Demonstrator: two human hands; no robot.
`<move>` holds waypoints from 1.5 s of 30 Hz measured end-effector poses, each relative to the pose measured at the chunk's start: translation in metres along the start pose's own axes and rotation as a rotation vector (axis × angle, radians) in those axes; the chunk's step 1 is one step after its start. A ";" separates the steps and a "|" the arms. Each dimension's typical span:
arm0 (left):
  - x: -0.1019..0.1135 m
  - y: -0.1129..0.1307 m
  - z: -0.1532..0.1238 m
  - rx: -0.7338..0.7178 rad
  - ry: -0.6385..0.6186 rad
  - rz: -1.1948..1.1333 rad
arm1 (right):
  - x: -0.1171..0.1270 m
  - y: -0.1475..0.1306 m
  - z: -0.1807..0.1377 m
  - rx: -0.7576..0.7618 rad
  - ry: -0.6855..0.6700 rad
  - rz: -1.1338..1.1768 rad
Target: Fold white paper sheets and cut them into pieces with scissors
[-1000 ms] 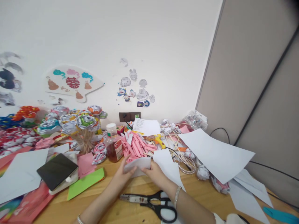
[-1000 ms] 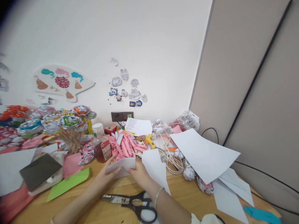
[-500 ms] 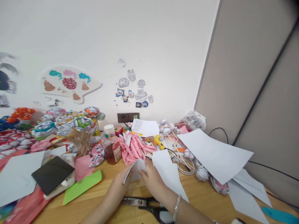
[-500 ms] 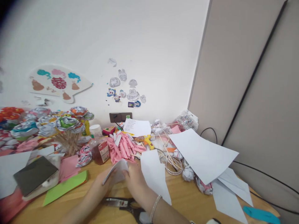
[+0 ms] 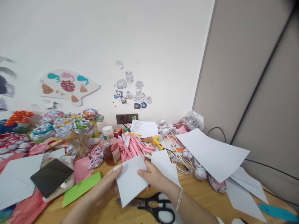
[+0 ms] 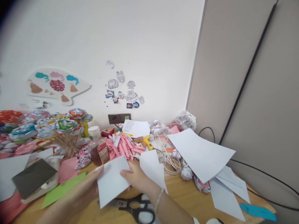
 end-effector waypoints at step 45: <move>0.079 0.032 0.017 -0.219 0.494 0.627 | 0.147 0.000 -0.012 -0.002 0.319 -0.410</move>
Point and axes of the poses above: each hand's wrist, its own z-axis towards the middle knuckle, its own x-axis out of the back of the hand, y = z × x, the point moved 5 cm from there along z, towards the middle knuckle, and after that the axes turned 6 degrees about -z, right-handed, at the moved point
